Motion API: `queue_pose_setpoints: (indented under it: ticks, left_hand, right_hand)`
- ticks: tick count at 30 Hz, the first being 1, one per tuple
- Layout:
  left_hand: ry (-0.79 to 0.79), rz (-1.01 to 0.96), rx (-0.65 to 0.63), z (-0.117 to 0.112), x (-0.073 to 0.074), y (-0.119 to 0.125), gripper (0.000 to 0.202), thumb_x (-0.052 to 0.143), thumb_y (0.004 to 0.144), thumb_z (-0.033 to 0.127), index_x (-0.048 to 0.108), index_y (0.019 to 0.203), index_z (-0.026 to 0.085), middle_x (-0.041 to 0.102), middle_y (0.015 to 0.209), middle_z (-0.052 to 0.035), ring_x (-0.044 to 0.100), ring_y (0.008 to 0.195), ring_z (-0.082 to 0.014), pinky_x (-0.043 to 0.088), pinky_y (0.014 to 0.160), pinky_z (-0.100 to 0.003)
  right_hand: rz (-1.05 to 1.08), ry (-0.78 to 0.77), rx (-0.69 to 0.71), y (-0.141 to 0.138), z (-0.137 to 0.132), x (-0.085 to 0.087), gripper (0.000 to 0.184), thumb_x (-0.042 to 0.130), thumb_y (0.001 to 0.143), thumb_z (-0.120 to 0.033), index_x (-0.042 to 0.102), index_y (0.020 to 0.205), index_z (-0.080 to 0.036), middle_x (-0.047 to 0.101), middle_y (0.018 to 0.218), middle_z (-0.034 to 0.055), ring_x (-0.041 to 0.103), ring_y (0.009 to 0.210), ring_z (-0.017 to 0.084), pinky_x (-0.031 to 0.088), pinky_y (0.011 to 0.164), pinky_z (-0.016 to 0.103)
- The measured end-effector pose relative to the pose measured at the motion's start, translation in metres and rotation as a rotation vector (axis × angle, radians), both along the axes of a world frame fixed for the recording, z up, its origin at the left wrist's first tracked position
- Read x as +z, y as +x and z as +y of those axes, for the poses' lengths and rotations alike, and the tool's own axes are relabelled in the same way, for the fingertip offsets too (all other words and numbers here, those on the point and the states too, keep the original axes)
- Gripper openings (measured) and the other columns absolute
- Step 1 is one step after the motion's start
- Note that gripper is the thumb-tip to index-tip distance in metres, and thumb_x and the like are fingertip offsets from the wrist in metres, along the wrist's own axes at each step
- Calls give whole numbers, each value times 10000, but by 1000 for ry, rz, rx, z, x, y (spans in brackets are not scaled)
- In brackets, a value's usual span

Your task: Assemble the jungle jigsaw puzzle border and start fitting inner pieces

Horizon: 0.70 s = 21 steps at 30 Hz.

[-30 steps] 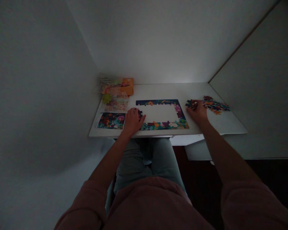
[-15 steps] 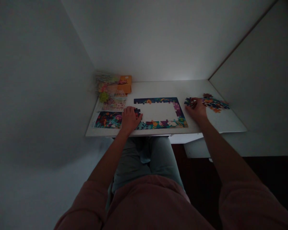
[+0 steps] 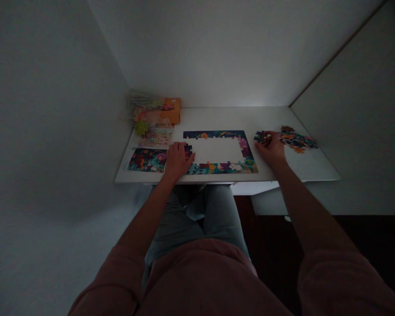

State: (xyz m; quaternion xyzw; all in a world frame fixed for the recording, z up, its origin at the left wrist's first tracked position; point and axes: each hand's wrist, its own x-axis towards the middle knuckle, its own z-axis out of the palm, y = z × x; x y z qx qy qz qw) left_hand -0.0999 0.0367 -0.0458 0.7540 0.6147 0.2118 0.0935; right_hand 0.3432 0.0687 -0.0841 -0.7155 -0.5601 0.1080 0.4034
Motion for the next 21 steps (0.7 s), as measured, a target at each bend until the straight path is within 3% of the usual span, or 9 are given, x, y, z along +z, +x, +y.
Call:
queue_pose_setpoints:
  ticks: [10,17,21]
  left_hand:
    - [0,-19,-6,2,0,-1,413,738,1151,433,702,1544,311,691,1628,-183,613,1554,-456,508,1363,-636]
    - [13,-49,-33,1,6,-2,475,658,1140,477,704,1568,277,673,1620,-239,597,1554,-533,492,1338,-727]
    - [8,-5,-24,3,7,-2,483,636,1144,512,710,1565,288,665,1612,-227,593,1568,-519,513,1337,-688]
  right_hand:
    - [60,40,5,-1,-2,4,598,790,801,-398,619,1372,-346,804,1206,154,764,1014,419,682,1014,654]
    - [97,1,88,-7,-13,18,606,793,855,-486,618,1430,-409,788,1411,132,718,1144,415,658,1074,645]
    - [120,35,125,-5,-12,16,622,830,861,-489,630,1448,-435,795,1377,92,707,1132,398,637,1057,642]
